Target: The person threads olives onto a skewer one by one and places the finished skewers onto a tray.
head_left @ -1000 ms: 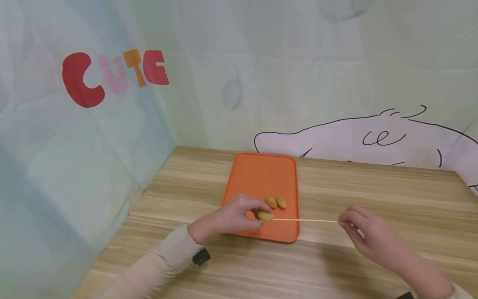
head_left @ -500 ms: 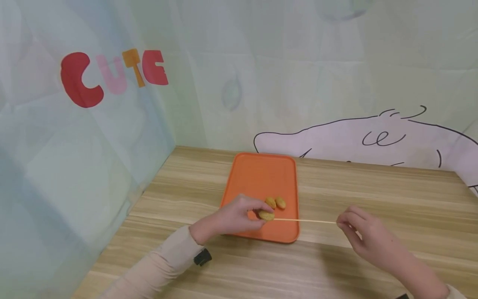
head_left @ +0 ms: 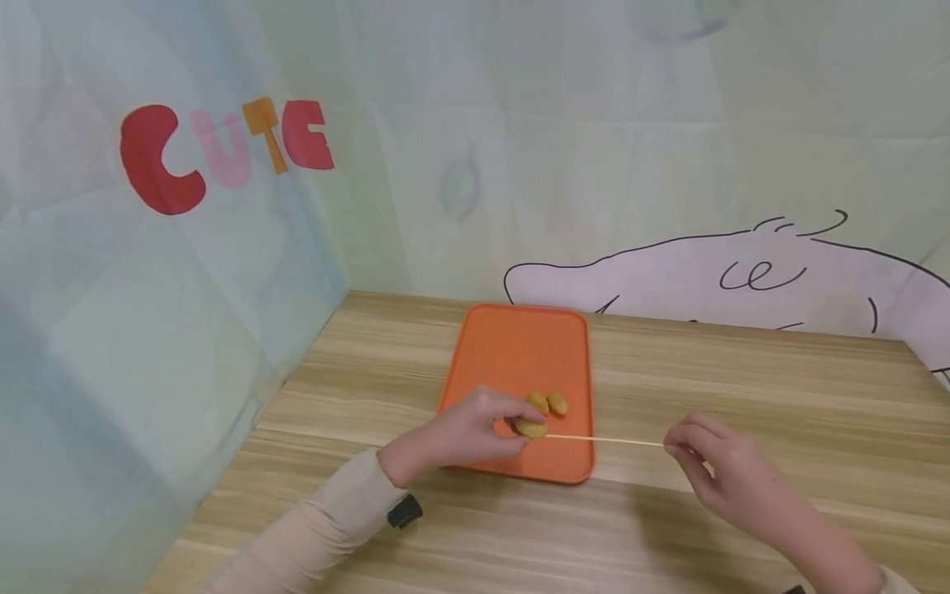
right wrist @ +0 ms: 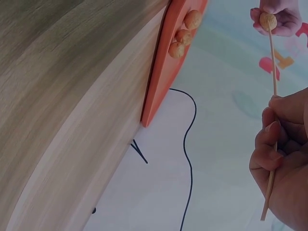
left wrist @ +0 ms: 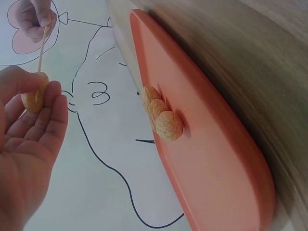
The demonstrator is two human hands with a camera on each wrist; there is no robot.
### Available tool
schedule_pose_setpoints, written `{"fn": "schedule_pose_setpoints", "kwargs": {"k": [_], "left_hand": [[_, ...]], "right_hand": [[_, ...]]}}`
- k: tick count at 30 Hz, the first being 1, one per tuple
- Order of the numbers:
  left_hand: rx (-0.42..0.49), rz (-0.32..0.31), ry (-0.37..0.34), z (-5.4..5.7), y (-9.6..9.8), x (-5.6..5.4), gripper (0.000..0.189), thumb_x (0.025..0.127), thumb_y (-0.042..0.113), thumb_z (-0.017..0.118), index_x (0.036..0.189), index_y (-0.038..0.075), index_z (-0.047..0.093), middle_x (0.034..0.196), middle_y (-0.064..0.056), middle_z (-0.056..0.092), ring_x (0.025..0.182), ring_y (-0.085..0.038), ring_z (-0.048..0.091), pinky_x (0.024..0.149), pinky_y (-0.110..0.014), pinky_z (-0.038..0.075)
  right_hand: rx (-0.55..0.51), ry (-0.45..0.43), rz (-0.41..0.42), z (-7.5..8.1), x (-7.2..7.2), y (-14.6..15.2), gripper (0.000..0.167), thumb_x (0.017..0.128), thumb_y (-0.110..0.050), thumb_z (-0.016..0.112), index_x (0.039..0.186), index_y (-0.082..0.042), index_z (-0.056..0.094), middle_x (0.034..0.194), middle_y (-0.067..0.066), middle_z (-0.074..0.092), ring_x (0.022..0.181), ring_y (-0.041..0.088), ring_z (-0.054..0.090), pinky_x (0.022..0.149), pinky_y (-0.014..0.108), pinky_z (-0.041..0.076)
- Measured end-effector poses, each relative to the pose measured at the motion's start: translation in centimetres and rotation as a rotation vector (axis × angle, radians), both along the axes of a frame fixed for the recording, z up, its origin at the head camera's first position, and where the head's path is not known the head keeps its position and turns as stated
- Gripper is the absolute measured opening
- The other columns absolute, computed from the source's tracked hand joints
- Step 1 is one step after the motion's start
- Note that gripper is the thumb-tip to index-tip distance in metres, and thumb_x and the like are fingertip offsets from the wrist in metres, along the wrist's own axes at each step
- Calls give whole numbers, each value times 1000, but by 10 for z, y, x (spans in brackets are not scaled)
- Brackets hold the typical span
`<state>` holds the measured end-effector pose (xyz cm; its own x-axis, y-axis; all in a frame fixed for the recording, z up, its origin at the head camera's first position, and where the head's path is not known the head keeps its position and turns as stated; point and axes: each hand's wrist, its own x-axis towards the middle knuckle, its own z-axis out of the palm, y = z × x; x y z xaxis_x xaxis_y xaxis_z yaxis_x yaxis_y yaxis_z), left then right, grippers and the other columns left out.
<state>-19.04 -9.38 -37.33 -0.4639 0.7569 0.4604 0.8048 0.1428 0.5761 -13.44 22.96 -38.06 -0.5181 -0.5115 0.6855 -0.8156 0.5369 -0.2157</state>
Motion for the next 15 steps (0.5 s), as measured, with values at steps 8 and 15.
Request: {"fn": "schedule_pose_setpoints", "kwargs": {"k": [8,15], "left_hand": [[-12,-7,28,-2,2,0,22,79,-9,67,99,-2,71,88,-8,71,76,-6,64,66,-24,56],[-33,-10,61,0,4,0,22,79,-8,68,99,-3,71,88,-8,71,75,-4,62,67,-18,54]], "right_hand": [[2,6,3,-1,0,-2,43,102,-35,37,84,-7,64,81,-8,57,67,1,53,58,7,41],[-5,21,16,-3,-2,-4,42,102,-34,37,84,-7,64,80,-6,58,68,2,53,59,8,42]]}}
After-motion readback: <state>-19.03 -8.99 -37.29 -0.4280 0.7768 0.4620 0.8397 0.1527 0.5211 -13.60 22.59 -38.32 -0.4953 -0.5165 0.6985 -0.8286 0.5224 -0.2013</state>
